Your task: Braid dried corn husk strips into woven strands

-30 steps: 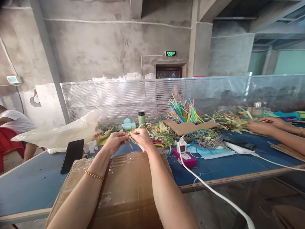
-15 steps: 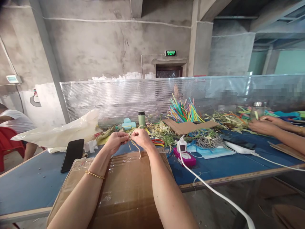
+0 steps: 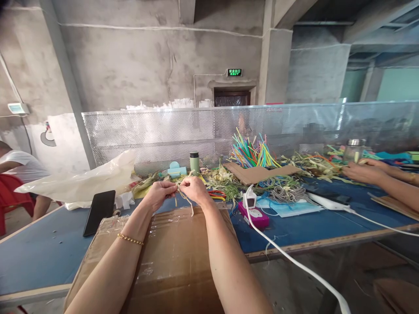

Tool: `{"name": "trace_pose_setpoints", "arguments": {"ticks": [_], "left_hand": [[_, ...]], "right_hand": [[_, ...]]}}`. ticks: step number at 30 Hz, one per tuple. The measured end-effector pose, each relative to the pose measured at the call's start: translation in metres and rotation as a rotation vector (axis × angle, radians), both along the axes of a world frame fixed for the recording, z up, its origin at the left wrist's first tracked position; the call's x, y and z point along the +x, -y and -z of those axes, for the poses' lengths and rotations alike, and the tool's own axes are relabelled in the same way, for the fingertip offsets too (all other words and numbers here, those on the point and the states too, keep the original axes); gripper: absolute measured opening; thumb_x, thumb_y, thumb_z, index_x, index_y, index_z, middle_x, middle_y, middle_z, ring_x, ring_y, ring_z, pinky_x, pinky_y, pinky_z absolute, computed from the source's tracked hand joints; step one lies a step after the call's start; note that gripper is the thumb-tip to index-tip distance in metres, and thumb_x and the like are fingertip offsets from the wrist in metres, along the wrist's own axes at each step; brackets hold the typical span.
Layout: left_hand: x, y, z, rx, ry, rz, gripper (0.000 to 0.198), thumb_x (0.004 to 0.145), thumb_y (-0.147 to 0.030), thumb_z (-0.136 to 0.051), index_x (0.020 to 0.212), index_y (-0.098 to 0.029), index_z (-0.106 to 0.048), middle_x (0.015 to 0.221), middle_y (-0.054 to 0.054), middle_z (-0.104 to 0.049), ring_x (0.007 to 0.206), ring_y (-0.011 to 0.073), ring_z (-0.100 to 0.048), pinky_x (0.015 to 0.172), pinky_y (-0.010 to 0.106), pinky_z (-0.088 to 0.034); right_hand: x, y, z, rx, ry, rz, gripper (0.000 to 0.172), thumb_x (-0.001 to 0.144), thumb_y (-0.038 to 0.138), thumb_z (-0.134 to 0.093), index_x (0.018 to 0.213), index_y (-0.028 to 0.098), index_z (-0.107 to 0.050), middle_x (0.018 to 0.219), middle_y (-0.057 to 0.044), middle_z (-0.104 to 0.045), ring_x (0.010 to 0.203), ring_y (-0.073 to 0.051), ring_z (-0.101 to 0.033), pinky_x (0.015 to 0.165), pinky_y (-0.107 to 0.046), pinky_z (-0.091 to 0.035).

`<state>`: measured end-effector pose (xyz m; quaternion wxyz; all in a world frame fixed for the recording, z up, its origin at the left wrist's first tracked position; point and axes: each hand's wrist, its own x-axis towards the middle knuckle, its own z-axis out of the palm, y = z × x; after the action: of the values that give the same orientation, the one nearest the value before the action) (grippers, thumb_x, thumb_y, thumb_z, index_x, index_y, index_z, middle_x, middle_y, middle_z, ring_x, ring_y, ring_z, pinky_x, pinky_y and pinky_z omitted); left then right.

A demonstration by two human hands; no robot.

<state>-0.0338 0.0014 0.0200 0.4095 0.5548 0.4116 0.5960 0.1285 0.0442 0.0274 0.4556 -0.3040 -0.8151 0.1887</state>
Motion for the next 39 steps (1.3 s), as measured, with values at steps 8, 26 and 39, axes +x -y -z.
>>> {"name": "trace_pose_setpoints", "arguments": {"ticks": [8,26,39], "left_hand": [[0.0013,-0.0007,0.0012,0.035,0.045,-0.025,0.036,0.057,-0.030,-0.084,0.082,-0.014,-0.063,0.059,0.002,-0.067,0.046,0.0082,-0.051,0.046,0.020,-0.033],[0.0052,0.0024,-0.0016,0.057,0.025,-0.010,0.019,0.061,-0.023,-0.075,0.068,-0.015,-0.059,0.054,-0.002,-0.058,0.047,0.0073,-0.049,0.046,0.020,-0.030],[0.0040,-0.0008,-0.0003,0.054,0.030,-0.002,0.018,0.059,-0.026,-0.076,0.067,-0.012,-0.067,0.054,-0.002,-0.057,0.049,0.0069,-0.047,0.049,0.021,-0.030]], "right_hand": [[-0.0033,-0.0019,0.0009,0.017,-0.016,0.023,0.016,0.075,0.024,-0.065,0.063,0.015,-0.068,0.059,-0.001,-0.062,0.058,-0.013,-0.052,0.054,-0.023,-0.033],[-0.0023,0.0044,-0.0035,-0.020,-0.018,0.061,0.013,0.072,0.019,-0.060,0.060,0.015,-0.065,0.056,0.001,-0.059,0.057,-0.012,-0.049,0.055,-0.023,-0.033],[-0.0025,0.0053,-0.0028,-0.025,-0.040,0.018,0.013,0.071,0.020,-0.059,0.059,0.015,-0.064,0.057,-0.001,-0.060,0.058,-0.013,-0.050,0.055,-0.023,-0.033]]}}
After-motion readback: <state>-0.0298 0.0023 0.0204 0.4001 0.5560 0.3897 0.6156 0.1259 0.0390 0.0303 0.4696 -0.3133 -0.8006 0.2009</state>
